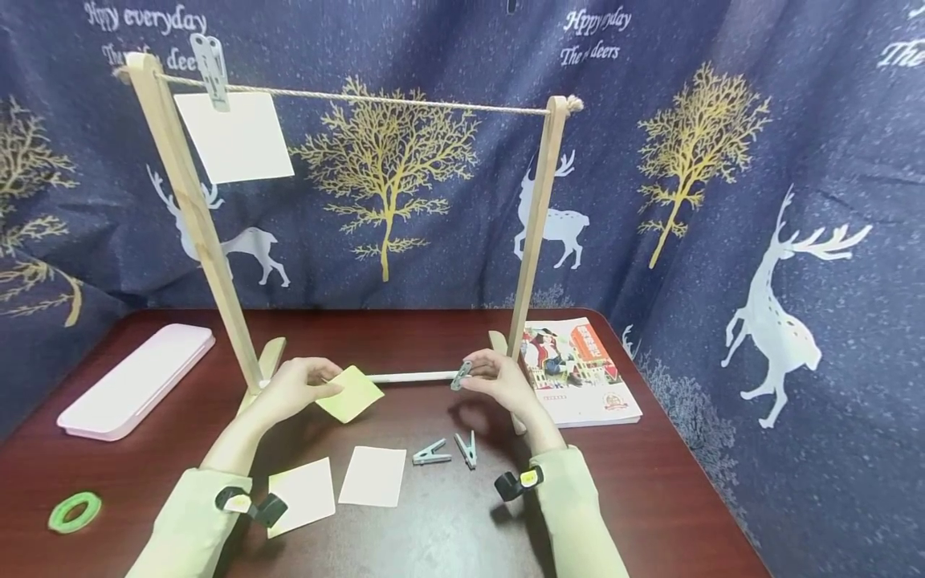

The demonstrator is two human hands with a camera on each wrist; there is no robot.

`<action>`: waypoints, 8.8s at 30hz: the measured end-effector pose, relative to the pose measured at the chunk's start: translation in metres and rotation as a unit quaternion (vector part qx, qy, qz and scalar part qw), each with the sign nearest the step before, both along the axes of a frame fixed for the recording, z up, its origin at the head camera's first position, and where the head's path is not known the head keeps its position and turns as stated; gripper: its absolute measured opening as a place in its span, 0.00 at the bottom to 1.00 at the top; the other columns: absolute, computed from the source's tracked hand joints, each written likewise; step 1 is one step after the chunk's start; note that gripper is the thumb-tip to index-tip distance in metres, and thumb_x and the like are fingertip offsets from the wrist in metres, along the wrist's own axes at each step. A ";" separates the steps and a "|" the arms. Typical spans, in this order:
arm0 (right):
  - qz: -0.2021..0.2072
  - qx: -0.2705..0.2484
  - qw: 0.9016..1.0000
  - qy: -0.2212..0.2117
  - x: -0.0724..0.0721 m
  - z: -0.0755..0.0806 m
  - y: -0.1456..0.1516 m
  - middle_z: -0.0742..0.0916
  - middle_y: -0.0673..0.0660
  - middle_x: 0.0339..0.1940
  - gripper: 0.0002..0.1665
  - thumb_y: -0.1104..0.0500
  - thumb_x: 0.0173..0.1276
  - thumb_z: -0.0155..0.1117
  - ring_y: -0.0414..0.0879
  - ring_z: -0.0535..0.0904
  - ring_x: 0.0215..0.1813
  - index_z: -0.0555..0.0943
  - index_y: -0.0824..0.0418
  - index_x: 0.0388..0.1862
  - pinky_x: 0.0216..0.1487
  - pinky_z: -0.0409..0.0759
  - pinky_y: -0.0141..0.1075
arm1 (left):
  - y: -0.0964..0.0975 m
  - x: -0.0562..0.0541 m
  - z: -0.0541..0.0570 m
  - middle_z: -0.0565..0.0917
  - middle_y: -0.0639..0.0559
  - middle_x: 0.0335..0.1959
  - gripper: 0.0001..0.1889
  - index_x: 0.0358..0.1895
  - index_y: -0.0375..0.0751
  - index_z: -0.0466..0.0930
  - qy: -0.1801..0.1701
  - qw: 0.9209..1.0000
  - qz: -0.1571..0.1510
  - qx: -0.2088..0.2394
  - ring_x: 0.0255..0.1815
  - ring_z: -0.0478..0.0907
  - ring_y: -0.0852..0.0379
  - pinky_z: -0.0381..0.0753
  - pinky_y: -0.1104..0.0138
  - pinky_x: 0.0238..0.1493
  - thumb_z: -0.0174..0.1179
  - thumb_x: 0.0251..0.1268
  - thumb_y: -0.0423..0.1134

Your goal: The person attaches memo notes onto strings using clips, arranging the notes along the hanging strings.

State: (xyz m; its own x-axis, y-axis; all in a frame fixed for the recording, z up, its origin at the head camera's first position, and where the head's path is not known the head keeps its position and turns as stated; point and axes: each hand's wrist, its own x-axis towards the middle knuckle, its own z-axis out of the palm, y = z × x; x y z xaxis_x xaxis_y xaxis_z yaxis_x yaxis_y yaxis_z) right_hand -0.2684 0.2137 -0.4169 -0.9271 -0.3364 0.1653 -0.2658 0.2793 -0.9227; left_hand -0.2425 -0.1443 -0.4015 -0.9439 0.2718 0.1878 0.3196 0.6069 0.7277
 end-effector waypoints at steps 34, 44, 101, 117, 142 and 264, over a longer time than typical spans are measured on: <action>0.032 0.014 0.997 0.062 -0.015 0.086 -0.034 0.81 0.74 0.55 0.22 0.69 0.68 0.60 0.44 0.83 0.52 0.73 0.74 0.60 0.50 0.79 0.28 | 0.011 0.001 0.047 0.87 0.35 0.40 0.16 0.47 0.30 0.84 0.080 0.975 0.099 0.183 0.38 0.86 0.60 0.76 0.82 0.37 0.68 0.60 0.37; -0.004 0.031 0.988 0.150 -0.024 0.111 -0.049 0.85 0.70 0.52 0.19 0.68 0.68 0.62 0.41 0.84 0.50 0.76 0.72 0.56 0.48 0.80 0.27 | 0.020 -0.010 0.055 0.88 0.36 0.39 0.14 0.47 0.29 0.85 0.099 0.981 0.077 0.149 0.41 0.86 0.43 0.76 0.80 0.36 0.66 0.61 0.34; -0.076 -0.100 0.933 0.338 -0.037 0.347 -0.148 0.88 0.55 0.33 0.08 0.69 0.61 0.69 0.37 0.83 0.33 0.83 0.69 0.39 0.48 0.81 0.28 | 0.041 -0.020 0.221 0.88 0.43 0.46 0.16 0.51 0.38 0.85 0.256 0.903 0.181 0.294 0.45 0.87 0.57 0.81 0.73 0.49 0.67 0.63 0.40; -0.115 0.011 0.942 0.315 -0.036 0.365 -0.165 0.90 0.54 0.37 0.07 0.62 0.64 0.69 0.35 0.79 0.32 0.84 0.63 0.39 0.42 0.75 0.25 | 0.040 -0.027 0.236 0.87 0.41 0.47 0.15 0.50 0.35 0.85 0.251 0.893 0.209 0.310 0.43 0.86 0.63 0.81 0.73 0.49 0.66 0.62 0.38; -0.100 0.152 0.947 0.265 -0.036 0.367 -0.168 0.81 0.41 0.27 0.12 0.56 0.68 0.66 0.35 0.76 0.36 0.84 0.60 0.46 0.42 0.71 0.27 | 0.039 -0.029 0.236 0.87 0.40 0.48 0.16 0.52 0.35 0.84 0.247 0.888 0.213 0.325 0.47 0.85 0.60 0.80 0.72 0.52 0.66 0.63 0.37; 0.137 0.129 0.981 0.051 0.012 -0.004 -0.026 0.86 0.65 0.43 0.21 0.63 0.55 0.76 0.60 0.81 0.49 0.81 0.68 0.47 0.55 0.78 0.47 | -0.032 0.015 -0.039 0.86 0.50 0.32 0.21 0.47 0.30 0.83 -0.123 0.981 -0.149 0.001 0.32 0.82 0.59 0.79 0.71 0.36 0.73 0.52 0.39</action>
State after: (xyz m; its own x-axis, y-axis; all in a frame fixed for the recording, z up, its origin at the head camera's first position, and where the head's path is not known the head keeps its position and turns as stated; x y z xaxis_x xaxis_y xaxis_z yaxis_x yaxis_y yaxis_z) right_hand -0.2565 0.1881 -0.4210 -0.7791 -0.6134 0.1293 -0.4508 0.4049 -0.7955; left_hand -0.2276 -0.1768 -0.4405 -0.8399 0.5416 -0.0350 0.2966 0.5121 0.8061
